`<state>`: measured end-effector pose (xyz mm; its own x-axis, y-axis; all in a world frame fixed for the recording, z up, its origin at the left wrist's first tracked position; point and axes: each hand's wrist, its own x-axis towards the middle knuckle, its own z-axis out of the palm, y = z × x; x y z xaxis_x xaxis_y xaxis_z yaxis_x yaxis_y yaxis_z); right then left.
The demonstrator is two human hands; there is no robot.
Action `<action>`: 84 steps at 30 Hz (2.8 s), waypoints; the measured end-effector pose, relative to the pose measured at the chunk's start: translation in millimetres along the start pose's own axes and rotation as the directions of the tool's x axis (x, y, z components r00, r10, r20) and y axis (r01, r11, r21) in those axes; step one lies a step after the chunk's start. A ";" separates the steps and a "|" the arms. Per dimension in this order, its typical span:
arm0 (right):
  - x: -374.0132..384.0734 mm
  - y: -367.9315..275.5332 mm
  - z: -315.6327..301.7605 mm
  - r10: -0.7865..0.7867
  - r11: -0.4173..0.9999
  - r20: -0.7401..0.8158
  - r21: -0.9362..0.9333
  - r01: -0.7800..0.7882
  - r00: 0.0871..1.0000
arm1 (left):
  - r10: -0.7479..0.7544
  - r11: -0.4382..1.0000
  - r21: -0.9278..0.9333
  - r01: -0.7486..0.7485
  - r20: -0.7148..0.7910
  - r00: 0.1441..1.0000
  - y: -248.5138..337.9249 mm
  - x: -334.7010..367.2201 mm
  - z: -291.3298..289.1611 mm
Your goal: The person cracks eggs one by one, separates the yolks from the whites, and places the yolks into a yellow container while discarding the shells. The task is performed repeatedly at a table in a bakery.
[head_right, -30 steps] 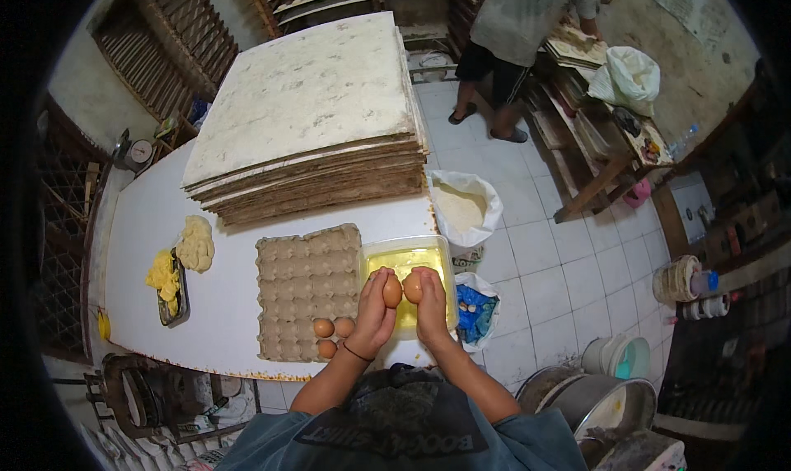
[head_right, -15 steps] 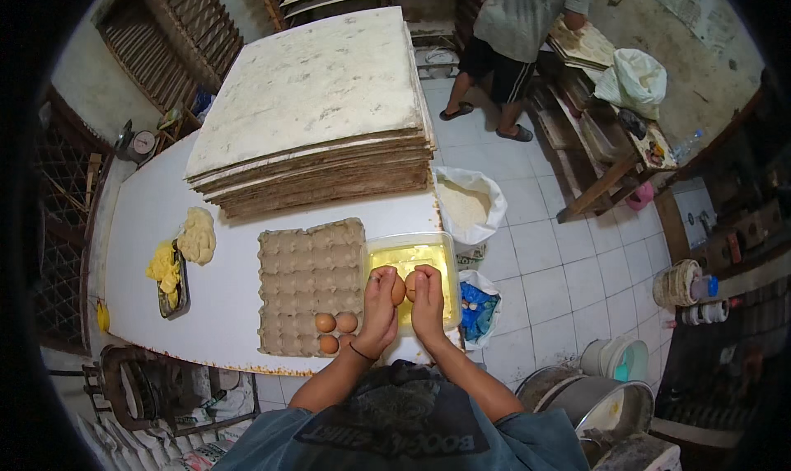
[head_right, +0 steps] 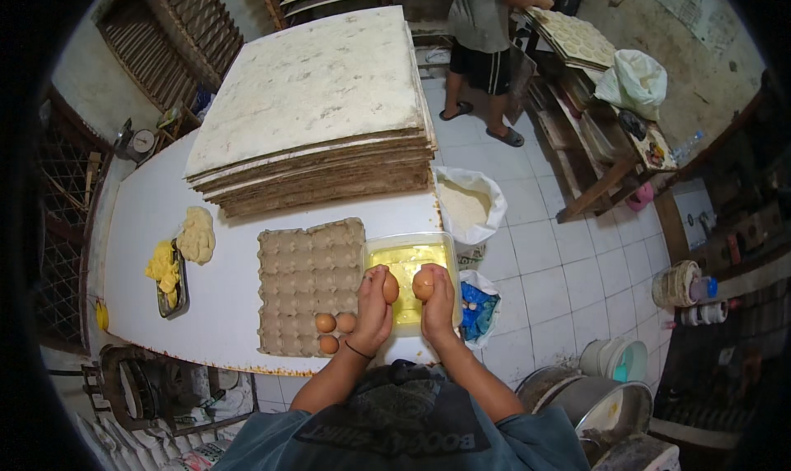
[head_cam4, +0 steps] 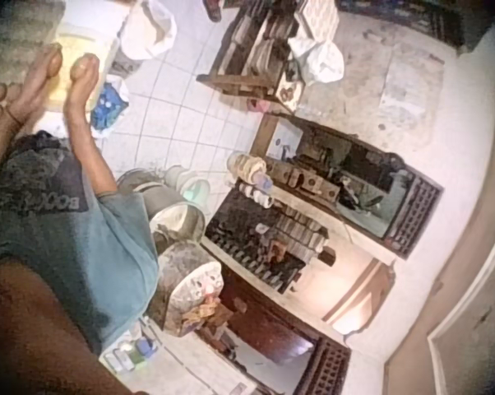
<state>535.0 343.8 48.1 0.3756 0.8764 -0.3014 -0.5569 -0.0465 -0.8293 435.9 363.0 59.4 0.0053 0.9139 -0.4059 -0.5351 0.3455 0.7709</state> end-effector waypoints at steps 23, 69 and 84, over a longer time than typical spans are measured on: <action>4.5 5.6 -38.1 0.278 0.948 0.048 -0.178 -0.266 0.959 | 0.445 0.810 0.405 -0.424 0.046 0.894 -27.8 -12.4 -105.0; -10.7 -57.0 -5.3 -0.007 0.597 0.464 -0.709 0.376 0.886 | -0.215 0.919 0.395 0.017 0.464 0.859 0.9 2.6 -36.2; -5.2 -37.5 -14.1 -0.064 0.602 0.402 -0.714 0.357 0.913 | -0.233 0.922 0.385 0.041 0.466 0.854 1.7 6.3 -35.9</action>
<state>564.4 334.2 74.2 0.0812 0.9962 -0.0328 0.3275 -0.0577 -0.9431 404.7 361.6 40.5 0.5229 0.7989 -0.2972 -0.1678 0.4383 0.8831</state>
